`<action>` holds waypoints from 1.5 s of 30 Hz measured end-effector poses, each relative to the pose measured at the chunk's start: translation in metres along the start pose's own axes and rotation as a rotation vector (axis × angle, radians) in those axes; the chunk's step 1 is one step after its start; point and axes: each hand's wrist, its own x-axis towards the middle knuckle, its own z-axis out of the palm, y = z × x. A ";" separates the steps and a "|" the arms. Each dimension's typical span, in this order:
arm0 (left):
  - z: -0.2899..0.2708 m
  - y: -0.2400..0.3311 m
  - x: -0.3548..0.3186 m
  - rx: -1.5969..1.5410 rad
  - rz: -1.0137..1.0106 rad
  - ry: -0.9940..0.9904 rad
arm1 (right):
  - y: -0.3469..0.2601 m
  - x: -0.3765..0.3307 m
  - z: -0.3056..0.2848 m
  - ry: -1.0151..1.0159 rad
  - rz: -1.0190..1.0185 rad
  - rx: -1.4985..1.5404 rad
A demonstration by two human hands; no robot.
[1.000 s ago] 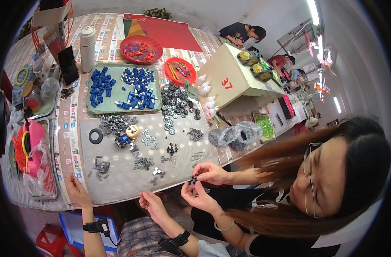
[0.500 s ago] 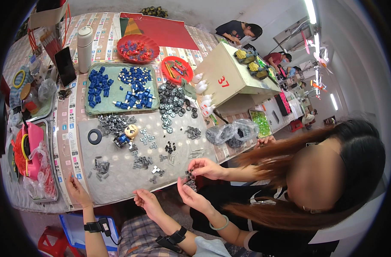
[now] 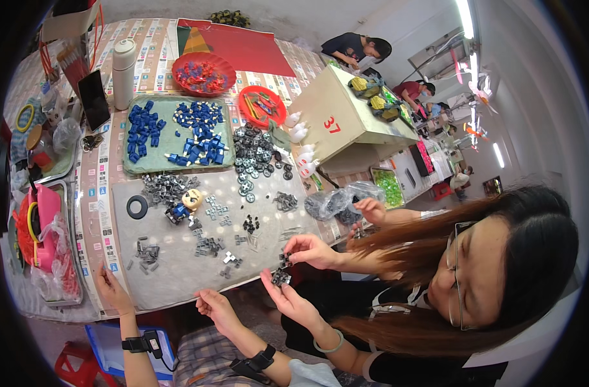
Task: The person assembles a toy figure by hand, joining small grey plastic pieces together and attaching them to the figurine. They pick up and sort through various components, occasionally handing items to another person before continuing to connect the pieces.
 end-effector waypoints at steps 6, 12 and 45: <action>0.000 -0.002 0.000 -0.014 -0.002 -0.012 | 0.002 0.000 -0.002 -0.005 0.020 0.004; 0.001 0.000 -0.001 0.008 -0.010 -0.001 | 0.000 -0.002 -0.005 0.000 0.030 0.010; 0.004 0.010 0.001 0.058 0.012 -0.062 | -0.023 0.002 -0.020 0.086 -0.146 0.018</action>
